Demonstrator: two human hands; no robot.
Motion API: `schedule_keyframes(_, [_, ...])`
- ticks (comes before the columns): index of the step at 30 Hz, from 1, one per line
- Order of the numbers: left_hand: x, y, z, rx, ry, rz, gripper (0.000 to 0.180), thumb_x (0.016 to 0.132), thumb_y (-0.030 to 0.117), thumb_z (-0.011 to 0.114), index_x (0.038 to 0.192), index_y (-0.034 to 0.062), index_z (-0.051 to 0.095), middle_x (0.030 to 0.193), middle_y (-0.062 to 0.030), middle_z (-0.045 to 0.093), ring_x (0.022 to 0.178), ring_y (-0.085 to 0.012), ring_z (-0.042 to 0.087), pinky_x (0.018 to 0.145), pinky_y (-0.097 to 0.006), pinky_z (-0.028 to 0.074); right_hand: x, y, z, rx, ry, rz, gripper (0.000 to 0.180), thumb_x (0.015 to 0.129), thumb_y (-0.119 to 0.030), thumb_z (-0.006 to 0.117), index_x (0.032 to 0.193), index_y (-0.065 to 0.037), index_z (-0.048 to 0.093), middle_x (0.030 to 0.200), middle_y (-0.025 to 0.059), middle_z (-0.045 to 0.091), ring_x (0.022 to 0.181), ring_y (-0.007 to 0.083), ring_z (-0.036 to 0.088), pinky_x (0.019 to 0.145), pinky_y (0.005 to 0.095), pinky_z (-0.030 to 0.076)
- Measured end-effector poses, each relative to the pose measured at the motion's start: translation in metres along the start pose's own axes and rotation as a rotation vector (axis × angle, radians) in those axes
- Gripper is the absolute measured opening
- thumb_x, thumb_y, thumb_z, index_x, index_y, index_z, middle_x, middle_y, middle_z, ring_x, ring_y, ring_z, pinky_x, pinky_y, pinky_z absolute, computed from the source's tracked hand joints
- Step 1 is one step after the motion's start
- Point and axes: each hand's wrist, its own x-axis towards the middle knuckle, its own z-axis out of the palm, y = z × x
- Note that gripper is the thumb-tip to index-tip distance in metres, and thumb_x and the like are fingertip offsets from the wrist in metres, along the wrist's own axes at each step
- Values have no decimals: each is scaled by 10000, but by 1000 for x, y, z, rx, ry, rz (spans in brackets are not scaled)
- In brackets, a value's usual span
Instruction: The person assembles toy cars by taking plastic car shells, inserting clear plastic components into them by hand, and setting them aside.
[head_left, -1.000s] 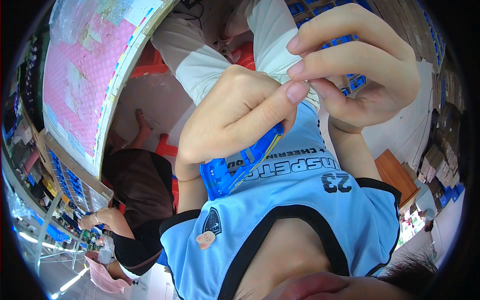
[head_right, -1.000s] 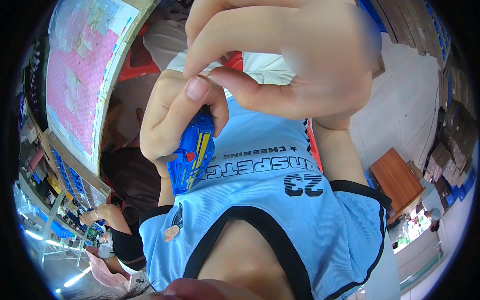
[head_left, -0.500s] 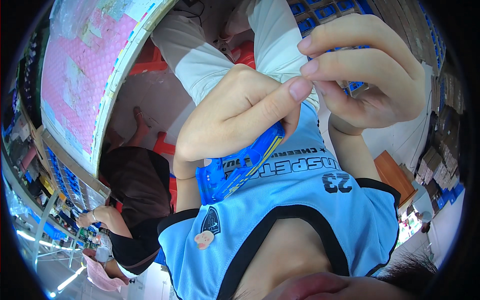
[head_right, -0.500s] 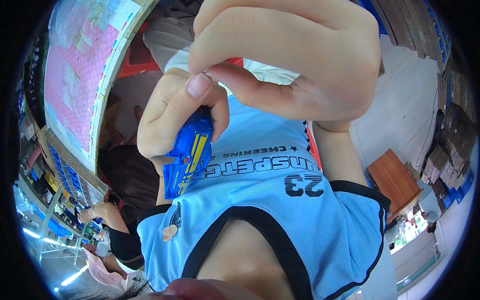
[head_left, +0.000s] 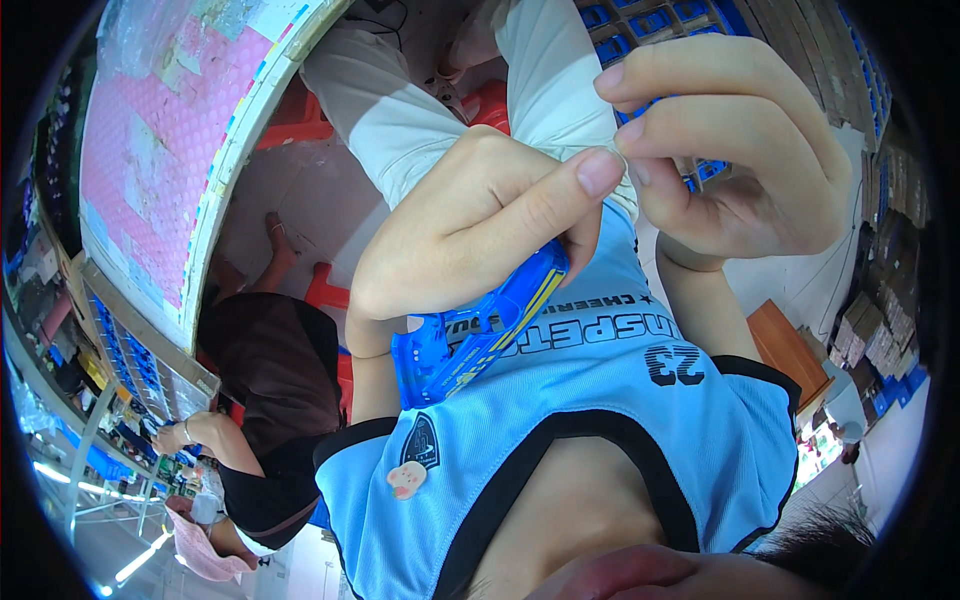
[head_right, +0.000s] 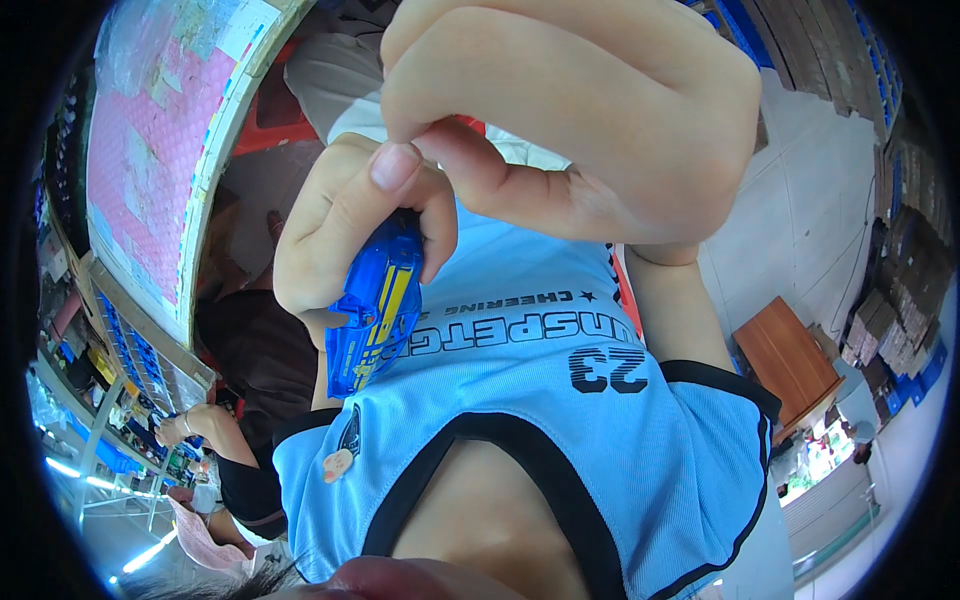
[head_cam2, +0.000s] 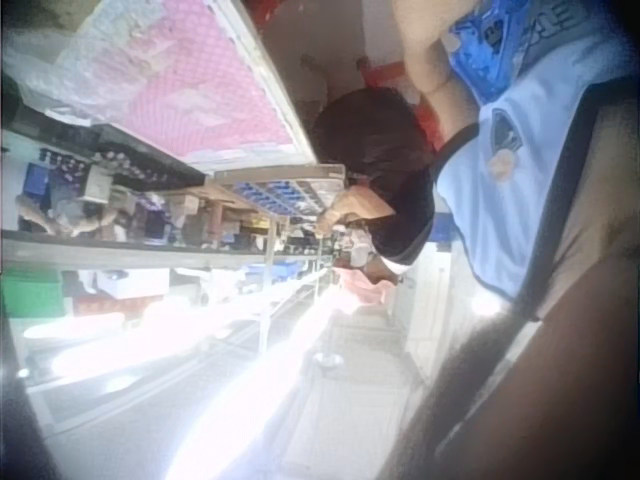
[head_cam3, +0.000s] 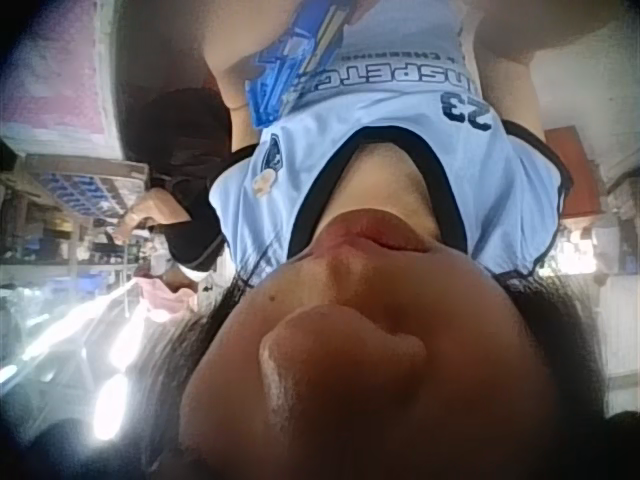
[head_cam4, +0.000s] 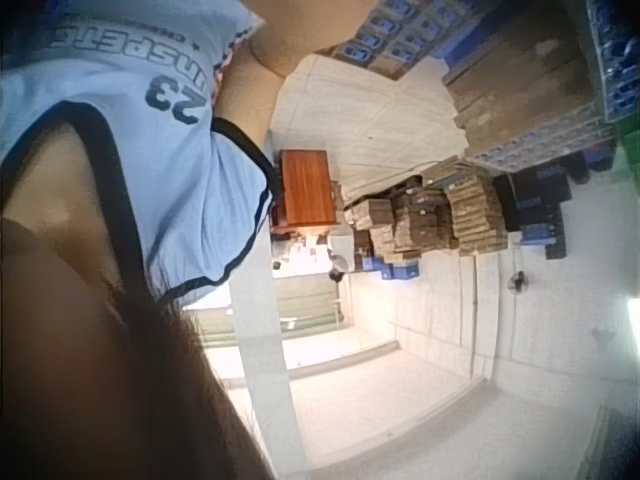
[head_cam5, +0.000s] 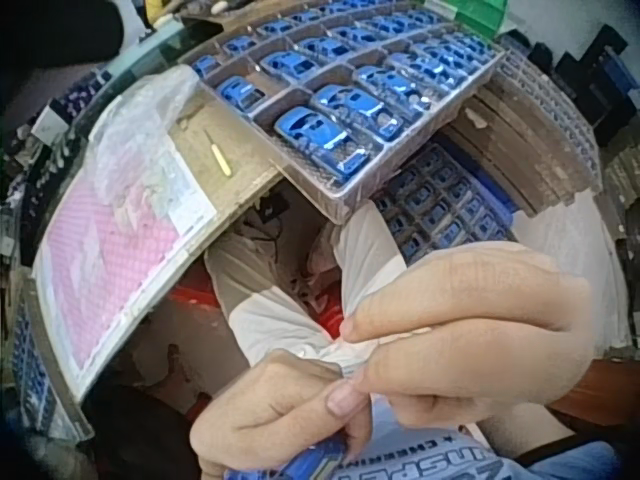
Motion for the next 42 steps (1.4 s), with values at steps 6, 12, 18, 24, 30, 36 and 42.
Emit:
schedule_keyframes(6, [-1, 0, 0, 15, 5, -3, 559, 955, 333, 381, 543, 7, 572, 477, -50, 510, 452, -116, 491, 462, -243, 375, -3, 2, 0, 1, 42, -17, 234, 657, 65, 658, 873, 11, 589, 913, 185, 621, 772, 235, 621, 630, 245, 495])
schedule_keyframes(12, [-2, 2, 1, -4, 2, -35, 556, 955, 331, 383, 541, 11, 572, 476, -47, 510, 454, -111, 491, 461, -241, 374, -4, 2, -1, 49, 12, -20, 247, 631, 65, 672, 861, 23, 592, 894, 192, 624, 759, 238, 621, 602, 240, 493])
schedule_keyframes(18, [-2, 1, 1, -40, -29, -65, 553, 954, 339, 387, 545, 16, 571, 479, -42, 507, 460, -108, 489, 459, -243, 370, -3, 0, 1, 50, 38, -1, 291, 581, 84, 683, 856, 28, 607, 886, 190, 626, 742, 229, 622, 579, 239, 493])
schedule_keyframes(24, [-3, 3, 1, -58, -37, -104, 554, 954, 346, 387, 548, 16, 569, 482, -41, 507, 463, -102, 487, 459, -241, 366, -4, 2, 0, 56, -11, -48, 288, 584, 96, 671, 858, 28, 613, 922, 196, 620, 709, 205, 621, 558, 222, 494])
schedule_keyframes(30, [-3, 2, 0, -56, -43, -112, 555, 953, 353, 386, 552, 18, 573, 483, -39, 508, 464, -101, 488, 459, -241, 365, -6, 4, 2, 66, -7, -48, 286, 589, 96, 664, 862, 24, 617, 950, 196, 615, 695, 193, 618, 555, 221, 495])
schedule_keyframes(36, [-4, 2, -1, -49, -59, -120, 560, 953, 358, 381, 550, 19, 571, 480, -38, 505, 459, -100, 484, 456, -242, 362, -5, 4, 2, 56, -21, -76, 283, 593, 77, 661, 868, 19, 622, 952, 197, 617, 678, 195, 618, 550, 219, 491])
schedule_keyframes(42, [-3, 2, 0, -59, -69, -91, 566, 956, 356, 372, 546, 18, 567, 480, -41, 503, 464, -101, 484, 458, -243, 361, -5, -5, 8, 19, 74, 5, 221, 622, 67, 659, 834, 19, 617, 924, 196, 626, 667, 191, 618, 551, 221, 493])
